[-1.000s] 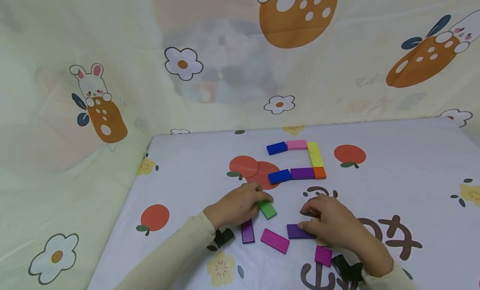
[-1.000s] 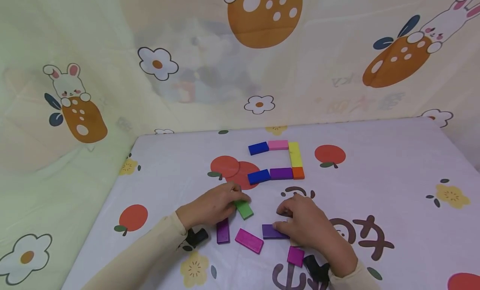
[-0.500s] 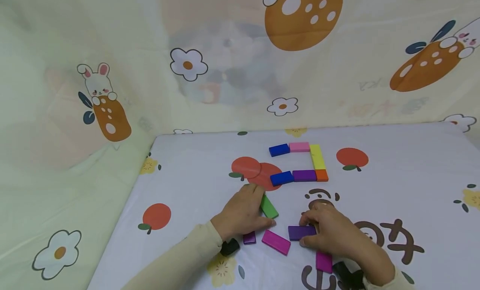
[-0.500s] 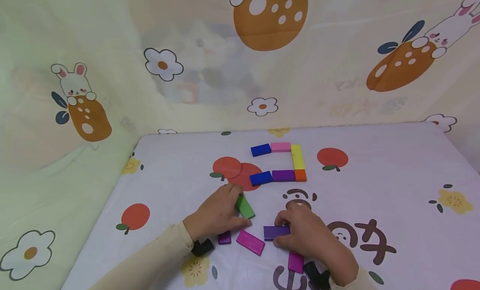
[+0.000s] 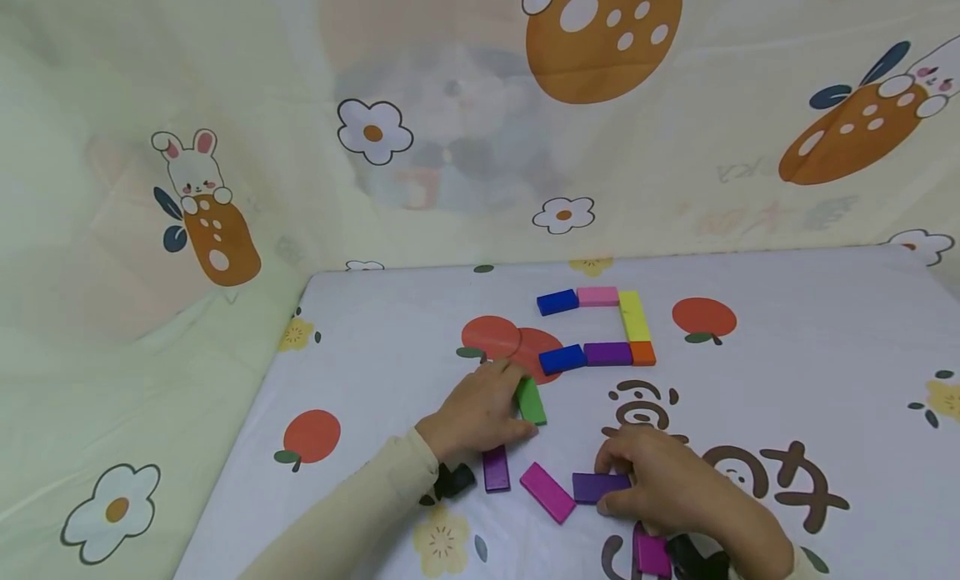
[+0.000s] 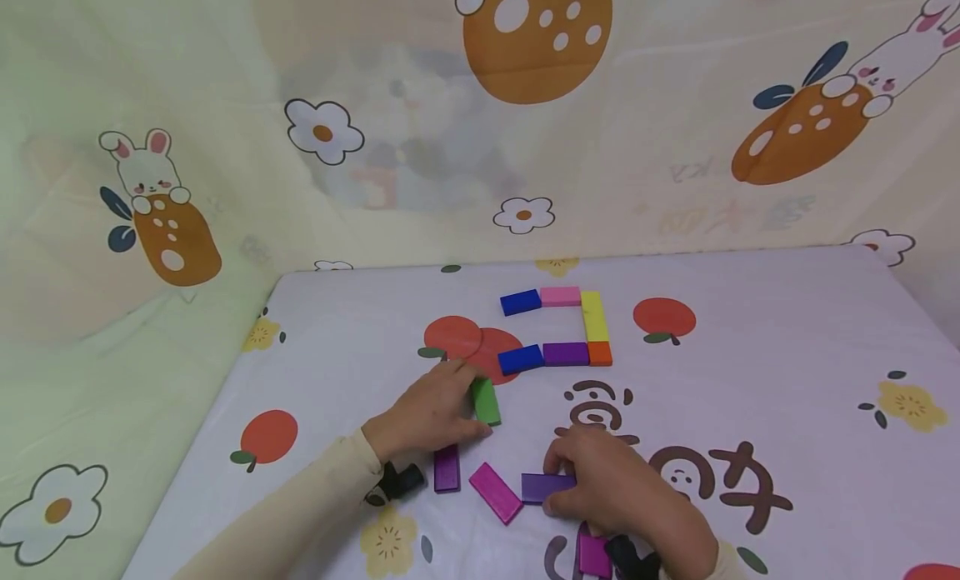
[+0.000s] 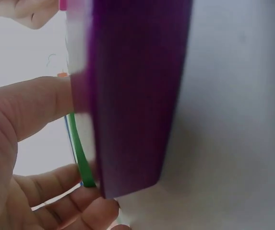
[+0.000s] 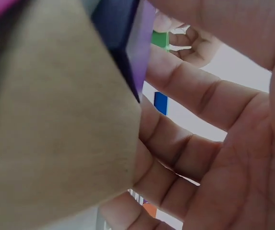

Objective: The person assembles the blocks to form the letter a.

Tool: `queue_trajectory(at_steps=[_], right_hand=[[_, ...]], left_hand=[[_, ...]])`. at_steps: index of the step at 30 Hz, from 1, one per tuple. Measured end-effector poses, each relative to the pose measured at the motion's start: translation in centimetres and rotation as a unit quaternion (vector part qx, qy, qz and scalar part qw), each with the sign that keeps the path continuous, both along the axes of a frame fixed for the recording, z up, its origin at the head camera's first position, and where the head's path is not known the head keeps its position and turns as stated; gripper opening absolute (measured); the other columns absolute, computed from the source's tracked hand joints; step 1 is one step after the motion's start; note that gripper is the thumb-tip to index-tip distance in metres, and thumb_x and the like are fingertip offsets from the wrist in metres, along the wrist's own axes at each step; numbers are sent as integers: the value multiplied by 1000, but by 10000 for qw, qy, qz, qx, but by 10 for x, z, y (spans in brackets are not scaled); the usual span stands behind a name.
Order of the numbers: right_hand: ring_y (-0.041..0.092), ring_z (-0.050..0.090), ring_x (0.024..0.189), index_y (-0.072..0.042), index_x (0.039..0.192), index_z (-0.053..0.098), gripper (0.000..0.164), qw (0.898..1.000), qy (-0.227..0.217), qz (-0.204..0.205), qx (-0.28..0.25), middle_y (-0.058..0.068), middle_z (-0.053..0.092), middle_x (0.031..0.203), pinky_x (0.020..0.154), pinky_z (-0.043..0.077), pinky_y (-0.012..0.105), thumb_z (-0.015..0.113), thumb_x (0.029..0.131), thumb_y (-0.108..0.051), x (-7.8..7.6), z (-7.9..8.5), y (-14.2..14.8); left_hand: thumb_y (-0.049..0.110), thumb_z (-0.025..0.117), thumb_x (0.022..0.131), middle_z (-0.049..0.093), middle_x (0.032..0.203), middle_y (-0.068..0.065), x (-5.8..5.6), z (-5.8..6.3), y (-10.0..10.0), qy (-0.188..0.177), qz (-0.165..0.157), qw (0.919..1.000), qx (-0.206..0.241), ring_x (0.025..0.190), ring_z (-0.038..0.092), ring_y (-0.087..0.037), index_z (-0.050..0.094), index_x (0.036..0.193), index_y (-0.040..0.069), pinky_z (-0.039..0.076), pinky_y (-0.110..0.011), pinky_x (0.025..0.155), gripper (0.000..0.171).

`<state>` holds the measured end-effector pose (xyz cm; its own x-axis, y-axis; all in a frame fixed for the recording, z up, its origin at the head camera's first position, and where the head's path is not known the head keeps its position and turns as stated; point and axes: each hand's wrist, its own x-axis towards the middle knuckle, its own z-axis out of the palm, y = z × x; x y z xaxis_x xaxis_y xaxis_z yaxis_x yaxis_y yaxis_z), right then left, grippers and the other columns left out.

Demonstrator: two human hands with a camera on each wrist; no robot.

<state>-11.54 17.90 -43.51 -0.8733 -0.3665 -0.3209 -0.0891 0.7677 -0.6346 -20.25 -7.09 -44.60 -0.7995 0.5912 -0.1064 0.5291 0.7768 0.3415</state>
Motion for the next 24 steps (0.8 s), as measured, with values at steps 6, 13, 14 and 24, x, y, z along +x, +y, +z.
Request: queue_trajectory(at_steps=[6,13,14,24], right_hand=[[11,52,79,-26,95,74,28,9977,496,461,51,-10,55,82,67,46,28,91,77,-40,2,-2,-4],[11,52,79,-27,100,74,31,9979,442,440,165,-9,55,84,67,46,28,90,77,-41,7,4,-23],[12,51,79,-27,101,74,32,9979,447,434,178,-8,54,85,66,45,28,90,77,-41,8,4,-25],[16,49,78,-26,95,75,33,9968,398,383,570,-6,52,82,64,42,35,93,72,-43,11,4,-47]], left_hand=[[34,82,89,54,118,0,-5,2,0,-32,-84,9999,134,103,52,-13,60,131,12,51,-27,86,53],[31,80,89,54,121,-1,-7,1,1,36,-40,9998,176,106,51,-14,59,134,14,51,-27,85,52],[31,79,89,54,121,0,-8,1,1,46,-33,9998,164,106,51,-14,59,134,15,51,-27,85,52],[30,79,90,54,123,0,-10,0,4,66,-36,9999,69,105,51,-14,58,138,16,50,-26,84,55]])
